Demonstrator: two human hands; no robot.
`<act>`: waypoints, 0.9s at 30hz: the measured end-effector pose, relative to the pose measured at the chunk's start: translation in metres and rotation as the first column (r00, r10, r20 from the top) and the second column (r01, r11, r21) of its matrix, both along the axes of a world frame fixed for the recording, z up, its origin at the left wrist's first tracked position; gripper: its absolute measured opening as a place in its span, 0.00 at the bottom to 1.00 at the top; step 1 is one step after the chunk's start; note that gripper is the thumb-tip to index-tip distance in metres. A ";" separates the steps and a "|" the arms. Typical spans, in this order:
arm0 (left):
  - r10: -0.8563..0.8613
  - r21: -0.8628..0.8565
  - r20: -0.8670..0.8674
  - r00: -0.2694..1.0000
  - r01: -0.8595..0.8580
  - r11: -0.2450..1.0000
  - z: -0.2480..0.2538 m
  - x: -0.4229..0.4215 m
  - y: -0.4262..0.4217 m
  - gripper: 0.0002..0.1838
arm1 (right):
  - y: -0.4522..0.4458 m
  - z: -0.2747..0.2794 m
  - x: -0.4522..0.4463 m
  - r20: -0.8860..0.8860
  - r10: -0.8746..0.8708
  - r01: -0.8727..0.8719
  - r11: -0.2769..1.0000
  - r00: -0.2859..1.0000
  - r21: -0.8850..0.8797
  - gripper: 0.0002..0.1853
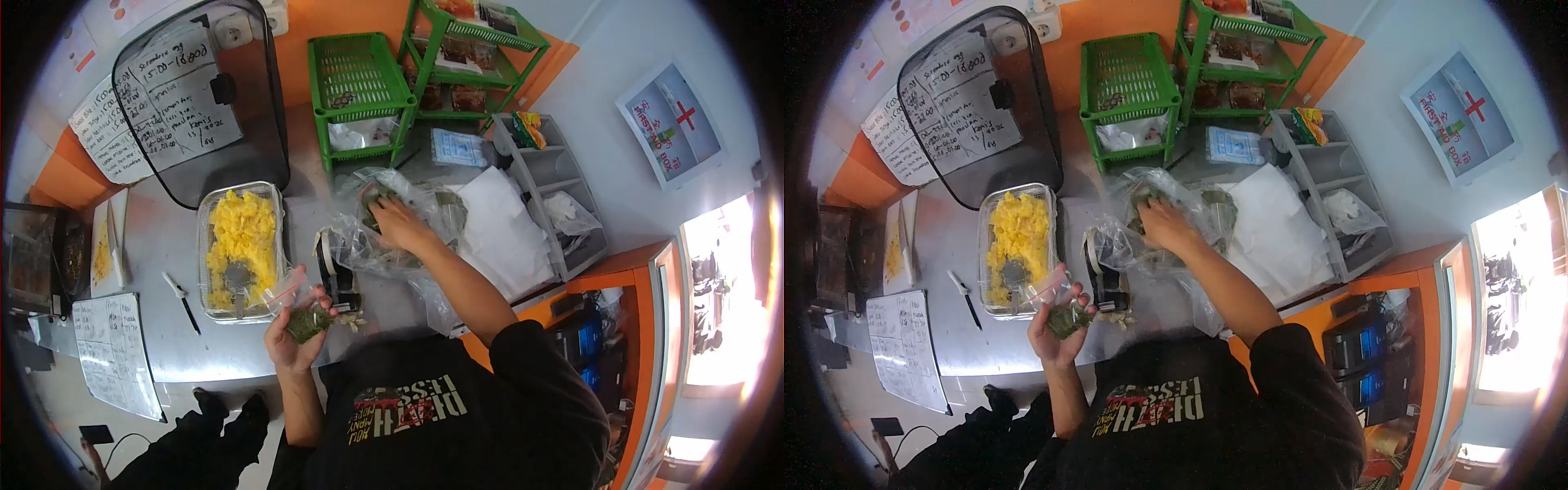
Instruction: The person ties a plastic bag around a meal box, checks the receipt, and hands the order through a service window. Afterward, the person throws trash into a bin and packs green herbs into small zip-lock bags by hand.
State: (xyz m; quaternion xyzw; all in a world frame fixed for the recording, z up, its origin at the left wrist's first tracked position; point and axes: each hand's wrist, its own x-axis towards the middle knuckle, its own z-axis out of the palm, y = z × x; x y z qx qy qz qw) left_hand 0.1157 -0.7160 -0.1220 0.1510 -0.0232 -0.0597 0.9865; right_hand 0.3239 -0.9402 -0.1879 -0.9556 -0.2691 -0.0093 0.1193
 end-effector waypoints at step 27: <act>-0.337 0.120 -0.085 0.938 0.345 0.931 0.013 -0.033 -0.065 0.44 | 0.016 0.115 0.005 -0.292 0.046 0.138 0.803 0.955 0.579 0.10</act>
